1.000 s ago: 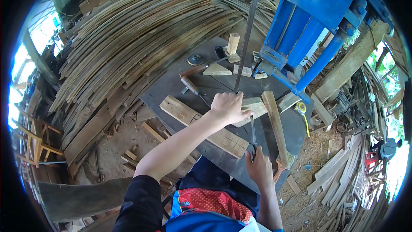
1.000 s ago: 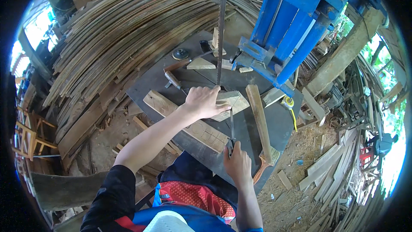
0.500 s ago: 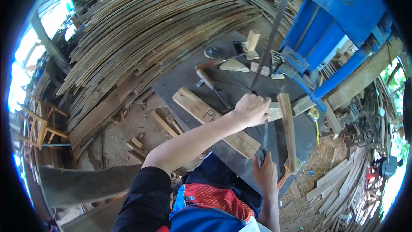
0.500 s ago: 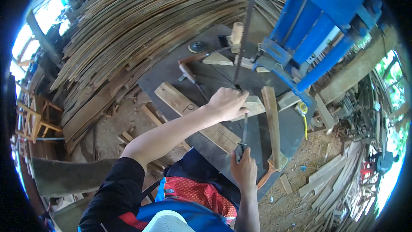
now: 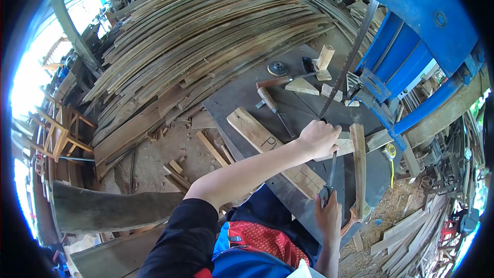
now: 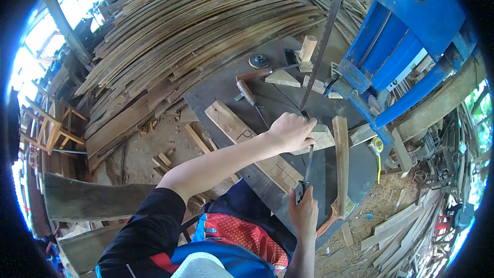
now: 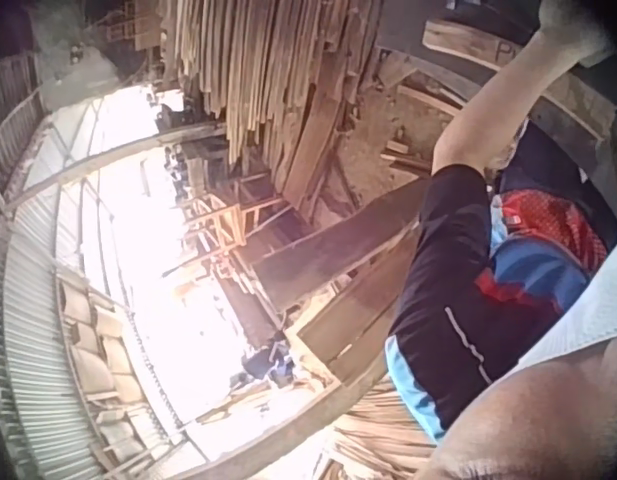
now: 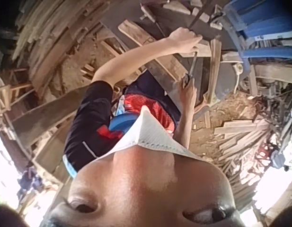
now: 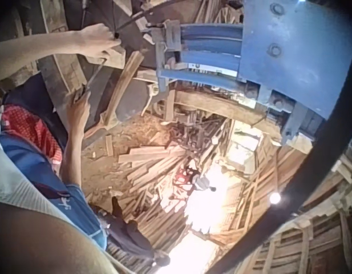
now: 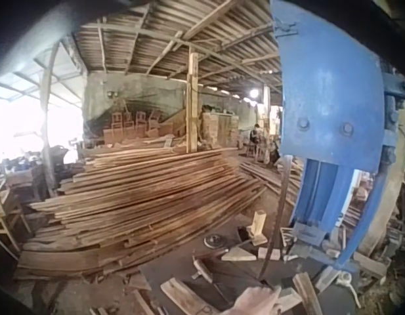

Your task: The person carves letters into a small rectangular wooden block using a hand saw. They hold the block steady with their left hand and use the saw to cut along pre-drawn outlines of the letters. The person repeatedly adjusts the block's position to carve different sections of the design.

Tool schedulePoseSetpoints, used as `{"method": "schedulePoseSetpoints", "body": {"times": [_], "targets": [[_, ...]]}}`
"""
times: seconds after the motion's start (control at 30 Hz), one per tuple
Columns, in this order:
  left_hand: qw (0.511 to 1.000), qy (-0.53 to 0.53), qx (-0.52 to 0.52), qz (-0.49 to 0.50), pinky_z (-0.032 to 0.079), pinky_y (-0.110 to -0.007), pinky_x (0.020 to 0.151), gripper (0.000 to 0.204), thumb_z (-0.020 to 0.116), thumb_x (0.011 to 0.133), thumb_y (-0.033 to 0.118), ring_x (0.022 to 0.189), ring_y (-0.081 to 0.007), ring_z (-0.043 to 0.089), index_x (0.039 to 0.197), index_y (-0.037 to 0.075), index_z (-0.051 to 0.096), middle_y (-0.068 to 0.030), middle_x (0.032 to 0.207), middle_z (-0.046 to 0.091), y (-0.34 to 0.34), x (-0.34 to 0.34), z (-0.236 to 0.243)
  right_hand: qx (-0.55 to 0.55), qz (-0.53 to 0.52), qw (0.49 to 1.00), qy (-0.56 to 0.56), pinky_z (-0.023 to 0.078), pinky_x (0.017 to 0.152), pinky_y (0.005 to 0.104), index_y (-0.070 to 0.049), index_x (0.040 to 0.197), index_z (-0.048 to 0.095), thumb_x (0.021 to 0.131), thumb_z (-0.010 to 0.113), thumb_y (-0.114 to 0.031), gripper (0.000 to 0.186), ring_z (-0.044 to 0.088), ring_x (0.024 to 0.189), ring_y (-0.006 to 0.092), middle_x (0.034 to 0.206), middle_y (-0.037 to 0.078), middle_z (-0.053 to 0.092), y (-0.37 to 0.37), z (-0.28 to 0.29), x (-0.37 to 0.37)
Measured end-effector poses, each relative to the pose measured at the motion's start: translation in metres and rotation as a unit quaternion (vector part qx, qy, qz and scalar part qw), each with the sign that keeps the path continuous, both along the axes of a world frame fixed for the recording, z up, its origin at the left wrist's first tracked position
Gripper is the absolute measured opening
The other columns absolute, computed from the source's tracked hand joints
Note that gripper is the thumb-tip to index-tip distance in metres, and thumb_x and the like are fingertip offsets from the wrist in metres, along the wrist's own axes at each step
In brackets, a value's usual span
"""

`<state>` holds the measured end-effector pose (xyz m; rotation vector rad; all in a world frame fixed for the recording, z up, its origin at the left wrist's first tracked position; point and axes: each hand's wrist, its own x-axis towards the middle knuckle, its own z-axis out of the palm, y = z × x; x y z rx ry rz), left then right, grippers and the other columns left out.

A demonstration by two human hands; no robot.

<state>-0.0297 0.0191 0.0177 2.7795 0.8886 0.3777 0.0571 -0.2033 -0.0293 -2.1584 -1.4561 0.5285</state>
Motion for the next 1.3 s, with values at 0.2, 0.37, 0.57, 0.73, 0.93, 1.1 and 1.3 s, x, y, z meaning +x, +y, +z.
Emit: {"method": "schedulePoseSetpoints", "body": {"times": [0.2, 0.37, 0.57, 0.73, 0.93, 1.1, 1.3], "targets": [[1.000, 0.003, -0.002, 0.007, 0.057, -0.043, 0.063, 0.045, 0.071, 0.087, 0.043, 0.072, -0.0315, 0.073, 0.103, 0.002, 0.065, -0.0135, 0.074, 0.071, 0.002, 0.000, 0.004, -0.010, 0.000, 1.000, -0.014, 0.050, 0.063, 0.0587, 0.003, 0.097, 0.050, 0.096, 0.062, -0.034, 0.039, 0.065, 0.075, 0.0514, 0.074, 0.029, 0.065, 0.002, 0.009, 0.001], [1.000, -0.012, 0.007, 0.007, 0.056, -0.042, 0.062, 0.044, 0.071, 0.086, 0.042, 0.070, -0.0309, 0.073, 0.102, 0.002, 0.065, -0.0138, 0.073, 0.071, -0.005, 0.001, -0.001, -0.020, 0.000, 1.000, -0.019, 0.050, 0.063, 0.0585, 0.003, 0.098, 0.051, 0.096, 0.063, -0.034, 0.039, 0.065, 0.075, 0.0510, 0.074, 0.030, 0.065, -0.003, 0.001, -0.003], [1.000, -0.016, 0.025, 0.002, 0.056, -0.042, 0.058, 0.043, 0.072, 0.085, 0.043, 0.067, -0.0298, 0.072, 0.099, 0.003, 0.064, -0.0128, 0.071, 0.071, -0.003, 0.003, 0.000, -0.045, -0.009, 0.998, -0.035, 0.050, 0.063, 0.0585, 0.003, 0.098, 0.051, 0.095, 0.065, -0.035, 0.040, 0.065, 0.074, 0.0509, 0.074, 0.030, 0.065, 0.002, 0.022, -0.005], [1.000, 0.009, 0.019, -0.017, 0.055, -0.040, 0.058, 0.045, 0.069, 0.089, 0.046, 0.064, -0.0281, 0.071, 0.108, 0.005, 0.064, -0.0099, 0.069, 0.069, -0.008, 0.005, 0.003, -0.005, -0.012, 1.000, -0.015, 0.049, 0.063, 0.0577, 0.003, 0.096, 0.051, 0.095, 0.066, -0.034, 0.041, 0.066, 0.074, 0.0505, 0.073, 0.029, 0.065, -0.003, 0.008, -0.006], [0.995, -0.056, 0.080, -0.034, 0.052, -0.039, 0.057, 0.045, 0.063, 0.094, 0.045, 0.064, -0.0254, 0.070, 0.128, 0.015, 0.062, -0.0066, 0.071, 0.069, -0.010, 0.009, -0.006, -0.053, -0.021, 0.998, -0.001, 0.048, 0.063, 0.0589, 0.005, 0.097, 0.052, 0.095, 0.065, -0.032, 0.039, 0.065, 0.075, 0.0516, 0.075, 0.032, 0.064, -0.003, 0.023, -0.017], [0.996, -0.033, 0.065, -0.053, 0.050, -0.038, 0.055, 0.044, 0.063, 0.095, 0.043, 0.064, -0.0239, 0.070, 0.124, 0.010, 0.062, -0.0069, 0.071, 0.069, -0.004, 0.015, -0.004, -0.014, -0.020, 0.998, -0.055, 0.046, 0.064, 0.0603, 0.005, 0.096, 0.052, 0.100, 0.056, -0.029, 0.034, 0.063, 0.077, 0.0527, 0.077, 0.033, 0.064, 0.008, 0.016, 0.001], [0.997, 0.009, 0.077, -0.017, 0.051, -0.038, 0.058, 0.043, 0.064, 0.094, 0.040, 0.070, -0.0227, 0.072, 0.119, 0.005, 0.062, -0.0063, 0.077, 0.072, -0.019, 0.030, -0.008, -0.043, -0.061, 0.994, -0.078, 0.045, 0.072, 0.0597, 0.002, 0.110, 0.059, 0.105, 0.047, -0.032, 0.037, 0.062, 0.083, 0.0524, 0.086, 0.032, 0.065, 0.031, 0.015, 0.002]]}}
